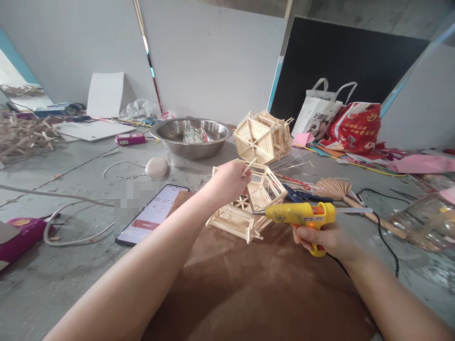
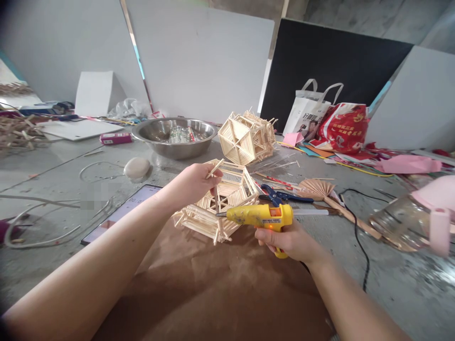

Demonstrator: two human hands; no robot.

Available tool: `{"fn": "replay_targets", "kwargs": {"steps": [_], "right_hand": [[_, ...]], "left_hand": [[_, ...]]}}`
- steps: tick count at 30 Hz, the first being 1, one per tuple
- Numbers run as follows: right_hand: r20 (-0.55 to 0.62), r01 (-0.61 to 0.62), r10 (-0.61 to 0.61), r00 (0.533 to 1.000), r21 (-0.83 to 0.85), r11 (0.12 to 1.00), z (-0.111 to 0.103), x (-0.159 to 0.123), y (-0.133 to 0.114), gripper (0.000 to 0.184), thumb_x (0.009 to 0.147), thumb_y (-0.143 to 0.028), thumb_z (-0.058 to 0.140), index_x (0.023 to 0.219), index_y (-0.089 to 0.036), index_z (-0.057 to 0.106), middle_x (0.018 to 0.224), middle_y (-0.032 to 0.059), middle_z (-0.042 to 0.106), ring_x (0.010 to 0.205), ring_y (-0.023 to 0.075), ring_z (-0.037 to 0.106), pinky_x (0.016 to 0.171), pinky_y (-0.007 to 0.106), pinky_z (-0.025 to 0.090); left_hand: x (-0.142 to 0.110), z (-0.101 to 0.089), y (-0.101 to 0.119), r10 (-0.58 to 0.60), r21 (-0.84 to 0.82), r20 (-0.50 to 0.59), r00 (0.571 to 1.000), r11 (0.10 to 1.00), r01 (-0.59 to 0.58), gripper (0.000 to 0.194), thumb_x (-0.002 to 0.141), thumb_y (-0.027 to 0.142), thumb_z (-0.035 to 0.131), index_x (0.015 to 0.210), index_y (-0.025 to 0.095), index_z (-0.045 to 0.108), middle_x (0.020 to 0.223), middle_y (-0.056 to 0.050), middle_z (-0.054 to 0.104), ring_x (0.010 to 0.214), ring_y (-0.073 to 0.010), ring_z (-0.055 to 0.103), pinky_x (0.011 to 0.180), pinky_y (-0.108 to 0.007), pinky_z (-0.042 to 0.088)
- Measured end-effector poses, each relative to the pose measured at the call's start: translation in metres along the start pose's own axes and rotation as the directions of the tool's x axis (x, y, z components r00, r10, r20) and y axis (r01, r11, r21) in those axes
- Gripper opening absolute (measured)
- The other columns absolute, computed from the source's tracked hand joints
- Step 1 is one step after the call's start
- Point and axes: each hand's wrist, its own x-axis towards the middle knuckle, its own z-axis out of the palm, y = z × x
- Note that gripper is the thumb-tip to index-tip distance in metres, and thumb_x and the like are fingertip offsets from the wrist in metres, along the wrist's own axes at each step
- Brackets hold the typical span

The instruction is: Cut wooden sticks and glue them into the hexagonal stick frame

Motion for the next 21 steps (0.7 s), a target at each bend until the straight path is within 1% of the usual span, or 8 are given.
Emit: {"fn": "replay_targets", "kwargs": {"steps": [5, 11, 15, 18, 21], "right_hand": [[-0.004, 0.001, -0.001, 1.000, 0.018, 1.000, 0.0001, -0.0008, 0.0016, 0.026, 0.067, -0.043, 0.059, 0.069, -0.018, 0.054, 0.052, -0.0015, 0.048, 0.041, 0.0072, 0.039, 0.037, 0.020, 0.029], [-0.023, 0.018, -0.018, 1.000, 0.029, 0.999, -0.0006, 0.0005, 0.0052, 0.028, 0.065, -0.044, 0.061, 0.067, -0.017, 0.055, 0.052, -0.0006, 0.050, 0.040, 0.0070, 0.041, 0.035, 0.019, 0.029], [-0.022, 0.031, -0.030, 0.999, 0.033, 0.999, -0.0005, 0.0016, 0.0045, 0.028, 0.064, -0.044, 0.062, 0.066, -0.017, 0.056, 0.053, -0.0002, 0.052, 0.040, 0.0065, 0.041, 0.035, 0.019, 0.030], [-0.014, 0.038, -0.037, 0.999, 0.047, 0.998, -0.0009, 0.0018, 0.0047, 0.028, 0.064, -0.044, 0.062, 0.065, -0.016, 0.055, 0.055, 0.0003, 0.053, 0.040, 0.0064, 0.042, 0.035, 0.019, 0.030], [0.000, 0.029, -0.029, 1.000, 0.048, 0.998, -0.0017, 0.0015, 0.0061, 0.027, 0.065, -0.043, 0.061, 0.066, -0.016, 0.056, 0.054, 0.0000, 0.052, 0.040, 0.0063, 0.042, 0.036, 0.019, 0.030]], "left_hand": [[-0.0007, -0.0008, 0.0013, 0.000, 0.021, 0.004, 1.000, 1.000, 0.000, 0.021, 0.073, 0.020, 0.040, 0.085, 0.015, 0.056, 0.057, -0.001, 0.061, 0.038, -0.0070, 0.042, 0.038, -0.018, 0.030], [-0.0004, -0.0001, 0.0001, -0.014, 0.008, 0.039, 0.999, 1.000, 0.014, 0.025, 0.074, 0.021, 0.039, 0.087, 0.013, 0.059, 0.054, -0.001, 0.061, 0.039, -0.0082, 0.044, 0.039, -0.019, 0.031], [-0.0008, -0.0009, 0.0011, -0.024, 0.030, 0.047, 0.999, 0.999, 0.023, 0.026, 0.075, 0.022, 0.038, 0.085, 0.013, 0.060, 0.053, -0.002, 0.060, 0.037, -0.0079, 0.043, 0.039, -0.020, 0.031], [-0.0013, -0.0021, 0.0026, -0.039, 0.062, 0.044, 0.998, 0.997, 0.036, 0.025, 0.076, 0.022, 0.038, 0.076, 0.013, 0.061, 0.051, -0.002, 0.058, 0.036, -0.0075, 0.041, 0.040, -0.020, 0.031], [-0.0019, -0.0023, 0.0038, -0.004, 0.092, 0.034, 0.999, 0.996, 0.001, 0.026, 0.077, 0.022, 0.038, 0.061, 0.013, 0.057, 0.050, -0.002, 0.057, 0.036, -0.0064, 0.040, 0.042, -0.020, 0.030]]}}
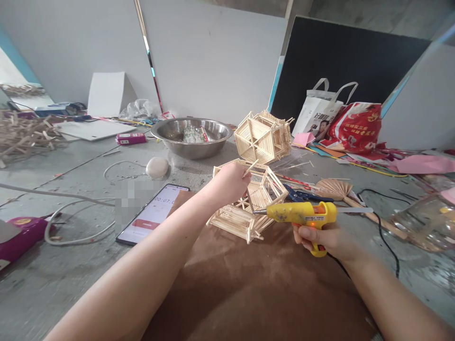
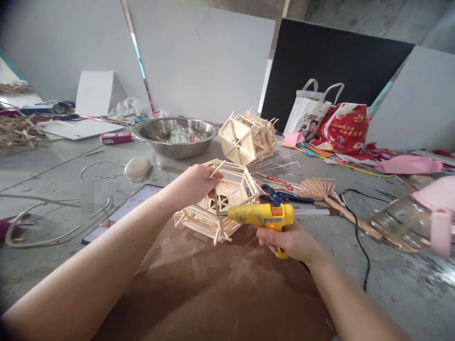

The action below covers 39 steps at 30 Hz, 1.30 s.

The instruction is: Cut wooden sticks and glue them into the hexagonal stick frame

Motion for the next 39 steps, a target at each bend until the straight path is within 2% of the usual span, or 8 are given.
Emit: {"fn": "replay_targets", "kwargs": {"steps": [4, 10, 19, 26, 30, 39], "right_hand": [[-0.011, -0.008, 0.008, 1.000, 0.001, 1.000, 0.000, -0.001, 0.000, 0.028, 0.065, -0.044, 0.061, 0.066, -0.017, 0.056, 0.053, -0.0002, 0.051, 0.040, 0.0065, 0.042, 0.036, 0.019, 0.030], [-0.023, -0.028, 0.028, 0.999, 0.012, 1.000, 0.002, 0.000, -0.002, 0.027, 0.063, -0.044, 0.063, 0.067, -0.018, 0.057, 0.053, 0.0000, 0.052, 0.040, 0.0071, 0.042, 0.035, 0.020, 0.030], [-0.013, 0.014, -0.015, 1.000, -0.047, 0.999, 0.003, -0.001, -0.006, 0.026, 0.065, -0.044, 0.061, 0.066, -0.018, 0.055, 0.050, -0.0009, 0.050, 0.039, 0.0079, 0.041, 0.034, 0.021, 0.028], [0.009, -0.007, 0.007, 1.000, -0.059, 0.998, 0.002, -0.001, -0.004, 0.028, 0.067, -0.044, 0.059, 0.068, -0.017, 0.053, 0.050, -0.0020, 0.048, 0.040, 0.0071, 0.039, 0.036, 0.020, 0.028], [-0.006, 0.007, -0.007, 1.000, -0.074, 0.997, 0.004, 0.000, -0.007, 0.027, 0.067, -0.043, 0.059, 0.067, -0.016, 0.053, 0.050, -0.0021, 0.048, 0.039, 0.0070, 0.039, 0.034, 0.020, 0.029], [-0.030, -0.008, 0.006, 1.000, -0.068, 0.998, 0.006, 0.000, -0.011, 0.029, 0.064, -0.046, 0.061, 0.065, -0.017, 0.053, 0.051, -0.0011, 0.049, 0.039, 0.0074, 0.040, 0.035, 0.021, 0.030]], "left_hand": [[-0.001, 0.001, 0.002, 0.036, 0.047, -0.033, 0.999, 0.998, -0.034, 0.028, 0.077, 0.020, 0.038, 0.054, 0.014, 0.052, 0.051, -0.001, 0.057, 0.037, -0.0056, 0.039, 0.045, -0.020, 0.031], [-0.001, 0.002, 0.002, 0.030, 0.082, -0.062, 0.998, 0.996, -0.024, 0.023, 0.077, 0.020, 0.039, 0.063, 0.014, 0.056, 0.054, -0.002, 0.058, 0.040, -0.0073, 0.042, 0.048, -0.022, 0.032], [-0.002, 0.002, 0.004, 0.021, 0.088, -0.061, 0.998, 0.996, -0.016, 0.024, 0.078, 0.022, 0.039, 0.062, 0.015, 0.056, 0.054, -0.001, 0.057, 0.042, -0.0088, 0.044, 0.050, -0.023, 0.033], [-0.001, 0.003, 0.002, 0.044, 0.099, -0.061, 0.997, 0.994, -0.038, 0.022, 0.076, 0.021, 0.040, 0.062, 0.015, 0.055, 0.053, -0.001, 0.056, 0.043, -0.0088, 0.044, 0.050, -0.023, 0.032], [0.000, 0.004, 0.001, 0.047, 0.093, -0.047, 0.998, 0.995, -0.042, 0.017, 0.075, 0.019, 0.040, 0.067, 0.015, 0.056, 0.053, 0.000, 0.057, 0.045, -0.0090, 0.045, 0.051, -0.023, 0.032], [-0.002, 0.003, 0.003, 0.037, 0.082, -0.048, 0.998, 0.996, -0.033, 0.021, 0.076, 0.021, 0.039, 0.064, 0.016, 0.055, 0.052, -0.001, 0.056, 0.043, -0.0094, 0.044, 0.051, -0.023, 0.032]]}}
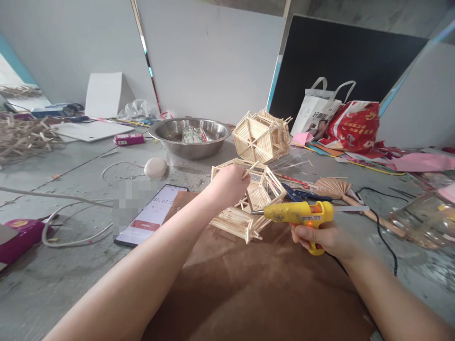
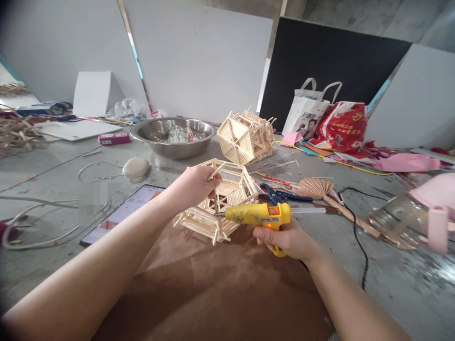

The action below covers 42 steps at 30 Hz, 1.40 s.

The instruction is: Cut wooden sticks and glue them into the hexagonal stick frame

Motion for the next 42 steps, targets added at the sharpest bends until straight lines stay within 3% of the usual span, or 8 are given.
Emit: {"fn": "replay_targets", "kwargs": {"steps": [14, 25, 32, 42], "right_hand": [[0.034, 0.006, -0.006, 0.999, 0.011, 1.000, -0.0018, 0.0004, 0.0041, 0.024, 0.069, -0.041, 0.058, 0.064, -0.017, 0.054, 0.050, -0.0019, 0.048, 0.039, 0.0073, 0.039, 0.034, 0.020, 0.029], [0.018, -0.040, 0.039, 0.999, 0.072, 0.997, -0.0026, 0.0016, 0.0078, 0.024, 0.065, -0.042, 0.062, 0.067, -0.019, 0.055, 0.053, -0.0010, 0.051, 0.040, 0.0076, 0.040, 0.036, 0.021, 0.029], [0.036, 0.004, -0.008, 0.999, 0.100, 0.995, -0.0016, 0.0011, 0.0068, 0.028, 0.064, -0.044, 0.062, 0.065, -0.017, 0.054, 0.055, -0.0001, 0.052, 0.039, 0.0067, 0.041, 0.036, 0.020, 0.028], [0.019, 0.007, -0.009, 1.000, 0.092, 0.996, -0.0022, 0.0023, 0.0064, 0.025, 0.066, -0.043, 0.061, 0.065, -0.018, 0.056, 0.055, 0.0002, 0.053, 0.040, 0.0076, 0.042, 0.036, 0.021, 0.030]], "left_hand": [[0.0008, 0.0003, -0.0015, 0.011, 0.015, 0.003, 1.000, 1.000, -0.011, 0.018, 0.074, 0.020, 0.039, 0.065, 0.016, 0.054, 0.054, -0.001, 0.057, 0.043, -0.0093, 0.045, 0.050, -0.023, 0.032], [0.0003, 0.0000, -0.0009, 0.015, 0.000, -0.009, 1.000, 1.000, -0.015, 0.018, 0.074, 0.018, 0.038, 0.067, 0.016, 0.055, 0.054, -0.001, 0.057, 0.045, -0.0098, 0.046, 0.050, -0.023, 0.032], [-0.0001, -0.0001, -0.0015, 0.044, 0.040, -0.027, 0.999, 0.998, -0.043, 0.026, 0.077, 0.022, 0.037, 0.056, 0.017, 0.052, 0.053, -0.002, 0.056, 0.047, -0.0109, 0.046, 0.051, -0.024, 0.032], [-0.0009, -0.0008, 0.0003, 0.052, 0.096, -0.042, 0.998, 0.994, -0.047, 0.026, 0.076, 0.022, 0.038, 0.056, 0.017, 0.052, 0.054, -0.003, 0.056, 0.052, -0.0128, 0.047, 0.051, -0.025, 0.031]]}}
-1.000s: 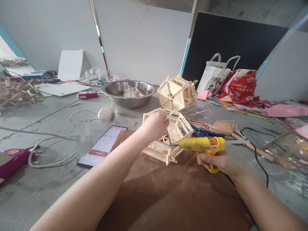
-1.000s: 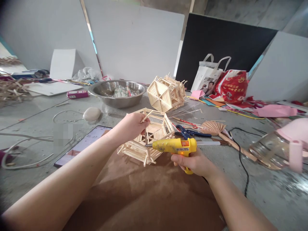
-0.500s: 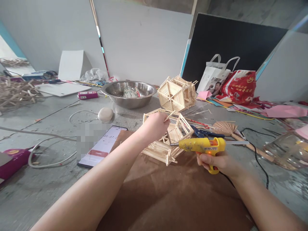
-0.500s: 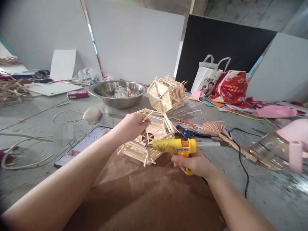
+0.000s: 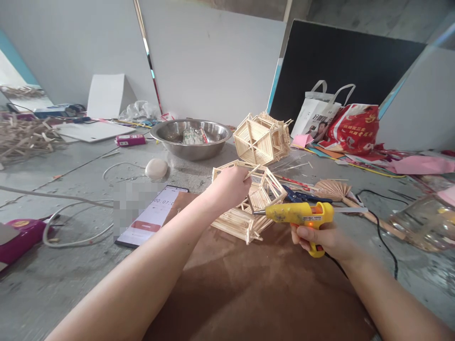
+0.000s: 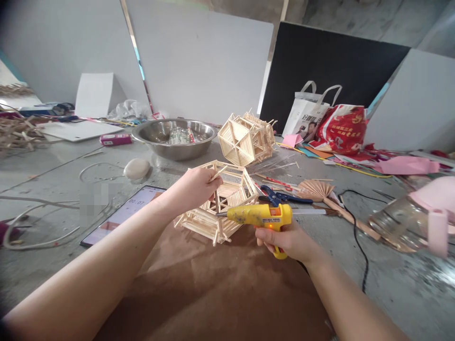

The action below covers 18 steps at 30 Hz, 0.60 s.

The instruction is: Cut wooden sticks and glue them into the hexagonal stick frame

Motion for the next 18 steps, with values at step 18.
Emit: {"fn": "replay_targets", "kwargs": {"steps": [18], "right_hand": [[-0.024, -0.039, 0.041, 0.999, 0.081, 0.996, 0.001, 0.001, 0.000, 0.027, 0.061, -0.042, 0.065, 0.070, -0.019, 0.055, 0.055, 0.0000, 0.055, 0.038, 0.0071, 0.042, 0.034, 0.020, 0.030]], "left_hand": [[-0.004, -0.032, -0.016, -0.118, -0.089, -0.136, 0.984, 0.990, 0.107, 0.025, 0.074, 0.032, 0.040, 0.055, 0.018, 0.050, 0.049, 0.001, 0.045, 0.046, -0.0090, 0.036, 0.049, -0.024, 0.028]]}}
